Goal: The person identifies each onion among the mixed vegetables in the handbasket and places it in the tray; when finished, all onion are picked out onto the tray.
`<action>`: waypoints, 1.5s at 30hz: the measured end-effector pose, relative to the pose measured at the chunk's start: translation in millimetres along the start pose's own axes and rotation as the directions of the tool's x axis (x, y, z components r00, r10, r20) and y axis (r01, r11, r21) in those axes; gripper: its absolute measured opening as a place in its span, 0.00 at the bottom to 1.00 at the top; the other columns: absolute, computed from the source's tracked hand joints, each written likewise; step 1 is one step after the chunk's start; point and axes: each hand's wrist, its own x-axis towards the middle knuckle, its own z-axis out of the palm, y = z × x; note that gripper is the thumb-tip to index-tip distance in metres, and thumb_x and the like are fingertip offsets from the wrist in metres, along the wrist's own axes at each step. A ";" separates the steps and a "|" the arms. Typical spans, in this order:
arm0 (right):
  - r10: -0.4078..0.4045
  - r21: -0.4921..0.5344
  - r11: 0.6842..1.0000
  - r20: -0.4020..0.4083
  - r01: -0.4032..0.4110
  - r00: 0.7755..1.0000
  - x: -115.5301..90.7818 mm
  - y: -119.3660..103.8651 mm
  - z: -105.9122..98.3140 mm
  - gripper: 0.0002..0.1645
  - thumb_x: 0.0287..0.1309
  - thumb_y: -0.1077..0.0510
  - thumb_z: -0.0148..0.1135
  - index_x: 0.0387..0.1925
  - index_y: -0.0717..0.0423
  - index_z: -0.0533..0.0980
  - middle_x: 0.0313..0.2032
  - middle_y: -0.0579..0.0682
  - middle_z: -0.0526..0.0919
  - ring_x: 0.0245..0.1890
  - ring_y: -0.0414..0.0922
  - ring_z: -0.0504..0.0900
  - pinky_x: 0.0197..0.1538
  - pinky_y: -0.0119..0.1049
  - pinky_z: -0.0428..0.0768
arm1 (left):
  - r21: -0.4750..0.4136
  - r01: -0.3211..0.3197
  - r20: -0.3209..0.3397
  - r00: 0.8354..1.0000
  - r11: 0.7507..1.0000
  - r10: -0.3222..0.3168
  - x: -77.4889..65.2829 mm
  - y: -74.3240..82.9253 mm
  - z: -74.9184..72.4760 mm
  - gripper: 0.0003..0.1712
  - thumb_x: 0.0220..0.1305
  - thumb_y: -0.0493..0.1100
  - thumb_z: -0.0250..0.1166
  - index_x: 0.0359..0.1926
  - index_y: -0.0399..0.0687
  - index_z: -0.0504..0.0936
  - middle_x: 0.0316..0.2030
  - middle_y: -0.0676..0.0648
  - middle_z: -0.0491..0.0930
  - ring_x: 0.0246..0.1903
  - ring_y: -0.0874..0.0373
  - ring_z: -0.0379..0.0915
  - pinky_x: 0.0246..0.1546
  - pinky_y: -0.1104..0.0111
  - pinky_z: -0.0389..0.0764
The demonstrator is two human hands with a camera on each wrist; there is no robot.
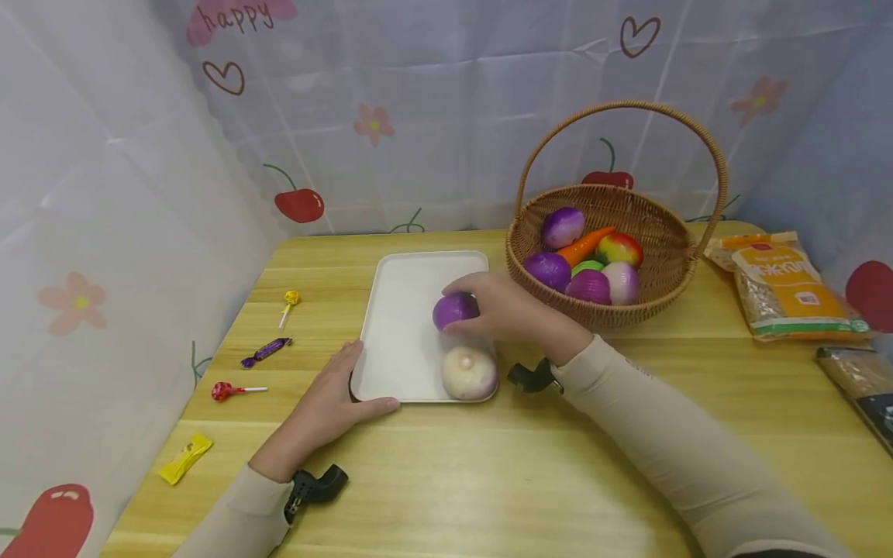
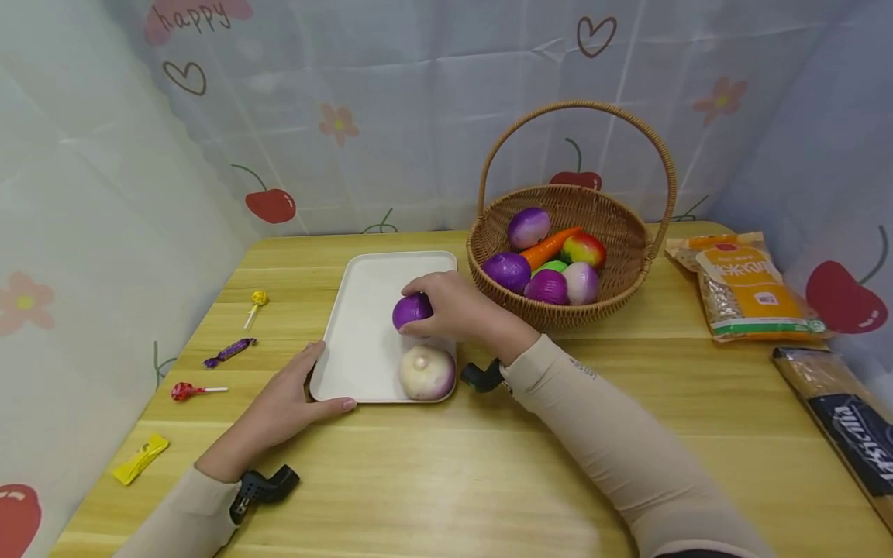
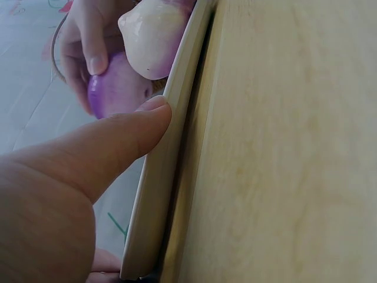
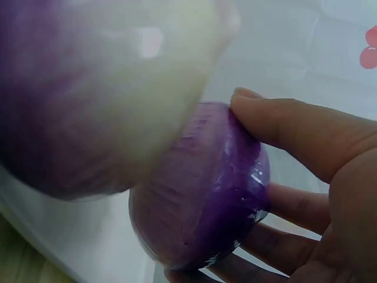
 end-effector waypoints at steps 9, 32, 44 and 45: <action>0.027 -0.062 0.998 0.012 -0.026 1.000 -1.5 6.6 8.8 0.34 0.61 0.48 0.79 0.63 0.62 0.81 0.56 0.54 0.86 0.54 0.48 0.82 0.61 0.44 0.79 | -0.001 0.008 0.007 1.000 1.000 -0.008 -0.3 0.9 -0.1 0.72 0.57 0.69 0.78 0.83 0.34 0.49 0.80 0.32 0.49 0.80 0.37 0.38 0.76 0.41 0.48; 0.022 -0.054 0.998 0.005 -0.022 1.000 -3.0 10.7 11.8 0.38 0.59 0.46 0.80 0.64 0.64 0.80 0.58 0.56 0.85 0.57 0.51 0.82 0.64 0.46 0.78 | 0.011 0.015 0.011 1.000 1.000 -0.015 0.1 0.2 0.4 0.72 0.56 0.69 0.78 0.83 0.36 0.49 0.81 0.35 0.49 0.80 0.39 0.38 0.76 0.42 0.48; -0.007 -0.048 0.999 -0.011 0.006 1.000 -6.0 1.6 7.6 0.36 0.60 0.47 0.80 0.64 0.62 0.80 0.60 0.56 0.84 0.59 0.50 0.81 0.67 0.46 0.76 | 0.010 0.009 0.007 1.000 1.000 -0.009 -1.1 0.9 0.1 0.71 0.57 0.70 0.77 0.83 0.35 0.49 0.81 0.33 0.49 0.80 0.37 0.38 0.75 0.40 0.49; -0.003 -0.043 0.999 -0.011 0.003 1.000 -6.3 0.5 7.0 0.36 0.60 0.47 0.80 0.64 0.61 0.80 0.60 0.56 0.84 0.60 0.50 0.80 0.67 0.46 0.75 | 0.011 0.009 0.004 1.000 1.000 -0.009 -1.1 0.8 0.1 0.71 0.57 0.70 0.77 0.83 0.35 0.49 0.81 0.33 0.49 0.80 0.37 0.39 0.75 0.41 0.49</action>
